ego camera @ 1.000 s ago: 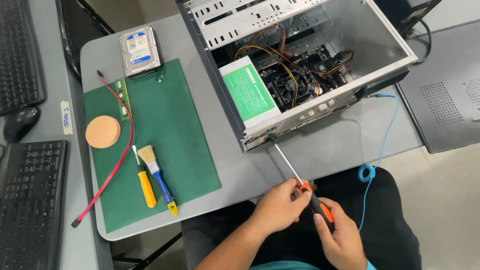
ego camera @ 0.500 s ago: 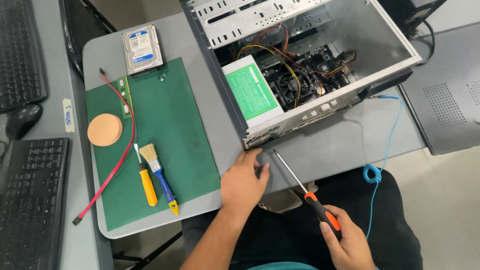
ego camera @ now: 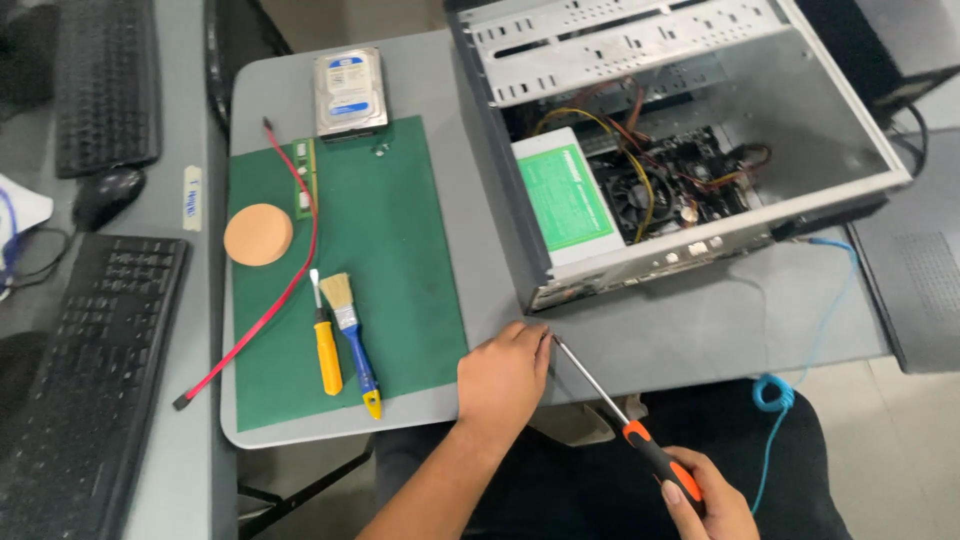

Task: Removing a power supply unit from a desktop computer case by disconnecting cables and unscrewing mounting bolts.

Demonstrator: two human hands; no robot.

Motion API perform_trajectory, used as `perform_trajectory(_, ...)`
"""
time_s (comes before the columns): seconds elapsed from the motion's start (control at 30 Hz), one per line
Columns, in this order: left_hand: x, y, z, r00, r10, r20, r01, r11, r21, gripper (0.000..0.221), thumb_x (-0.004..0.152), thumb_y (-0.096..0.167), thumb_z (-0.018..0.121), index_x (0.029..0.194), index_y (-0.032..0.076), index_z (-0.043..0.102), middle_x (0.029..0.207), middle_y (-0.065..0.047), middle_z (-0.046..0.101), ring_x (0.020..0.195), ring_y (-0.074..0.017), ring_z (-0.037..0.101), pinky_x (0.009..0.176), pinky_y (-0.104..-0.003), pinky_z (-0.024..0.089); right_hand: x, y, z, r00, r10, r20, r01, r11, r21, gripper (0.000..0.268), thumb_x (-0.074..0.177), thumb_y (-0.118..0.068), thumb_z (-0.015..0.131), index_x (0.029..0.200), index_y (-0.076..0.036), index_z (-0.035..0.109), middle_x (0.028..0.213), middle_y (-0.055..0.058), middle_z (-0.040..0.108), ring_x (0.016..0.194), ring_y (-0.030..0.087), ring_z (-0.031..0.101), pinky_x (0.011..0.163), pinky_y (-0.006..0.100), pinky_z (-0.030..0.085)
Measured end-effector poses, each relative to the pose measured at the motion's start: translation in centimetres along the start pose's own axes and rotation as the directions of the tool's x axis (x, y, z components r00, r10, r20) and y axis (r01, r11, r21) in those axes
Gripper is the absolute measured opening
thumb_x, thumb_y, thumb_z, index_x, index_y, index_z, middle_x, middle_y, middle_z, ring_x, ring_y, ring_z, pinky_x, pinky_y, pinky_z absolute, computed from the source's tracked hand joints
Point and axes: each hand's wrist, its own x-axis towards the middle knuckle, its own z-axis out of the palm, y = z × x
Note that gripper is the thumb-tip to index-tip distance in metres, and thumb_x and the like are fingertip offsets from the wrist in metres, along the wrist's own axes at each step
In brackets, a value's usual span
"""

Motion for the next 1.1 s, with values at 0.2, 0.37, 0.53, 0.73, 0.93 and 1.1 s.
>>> perform_trajectory(0.2,3.5,-4.0,-5.4,0.989,-0.148,0.024,0.146,0.987,0.064,0.027,0.088,0.032,0.039,0.094,0.020,0.062,0.082,-0.006,0.058,0.061,-0.0382,0.059,0.045,-0.053,0.045,1.3,1.1,1.4,0.981,-0.098,-0.167,0.106,0.994,0.040,0.029,0.075,-0.032,0.056,0.096,-0.018,0.070,0.074,-0.002,0.072,0.059,0.012,0.059,0.061,0.022,0.043)
perform_trajectory(0.37,10.8,-11.1,-6.9,0.944,-0.327,0.044,0.296,0.900,0.320,0.041,0.092,0.039,0.037,0.076,0.010,0.062,0.078,-0.010,0.063,0.071,-0.0359,0.061,0.055,-0.045,0.048,2.2,1.6,2.2,0.977,-0.117,-0.181,0.140,0.983,0.119,0.029,0.076,-0.031,0.056,0.090,-0.011,0.072,0.068,0.004,0.066,0.055,0.015,0.056,0.059,0.023,0.042)
perform_trajectory(0.53,16.9,-14.8,-7.4,0.920,-0.391,0.004,0.375,0.885,0.276,0.038,0.092,0.041,0.037,0.087,0.009,0.058,0.085,-0.012,0.062,0.077,-0.0364,0.060,0.058,-0.046,0.046,2.7,2.3,2.3,0.985,-0.051,-0.164,0.086,0.974,0.209,0.029,0.076,-0.029,0.059,0.093,-0.010,0.073,0.068,0.006,0.065,0.055,0.016,0.054,0.058,0.024,0.040)
perform_trajectory(0.73,17.5,-16.4,-4.8,0.919,-0.388,-0.070,0.394,0.895,0.208,0.029,0.091,0.039,0.043,0.095,0.011,0.048,0.095,-0.009,0.054,0.078,-0.0328,0.057,0.056,-0.046,0.044,1.8,1.4,1.5,0.983,0.005,-0.181,0.024,0.988,0.154,0.026,0.076,-0.029,0.059,0.091,-0.012,0.072,0.068,0.004,0.067,0.056,0.015,0.054,0.058,0.023,0.040)
perform_trajectory(0.93,15.4,-16.4,-5.5,0.971,-0.209,-0.111,0.227,0.957,0.181,0.017,0.089,0.026,0.047,0.087,0.009,0.050,0.091,-0.009,0.049,0.073,-0.0322,0.053,0.052,-0.047,0.044,1.8,1.5,1.0,0.989,0.007,-0.149,0.026,0.975,0.220,0.026,0.077,-0.026,0.059,0.093,-0.010,0.071,0.067,0.007,0.063,0.056,0.018,0.051,0.059,0.025,0.038)
perform_trajectory(1.1,16.3,-18.6,-5.9,0.949,-0.136,-0.284,0.250,0.874,0.416,0.027,0.082,0.031,0.054,0.101,0.012,0.058,0.101,-0.009,0.051,0.093,-0.0318,0.051,0.073,-0.046,0.040,1.8,1.3,0.9,0.990,0.013,-0.139,0.010,0.986,0.165,0.026,0.078,-0.028,0.059,0.094,-0.012,0.072,0.066,0.006,0.062,0.054,0.017,0.051,0.057,0.025,0.039)
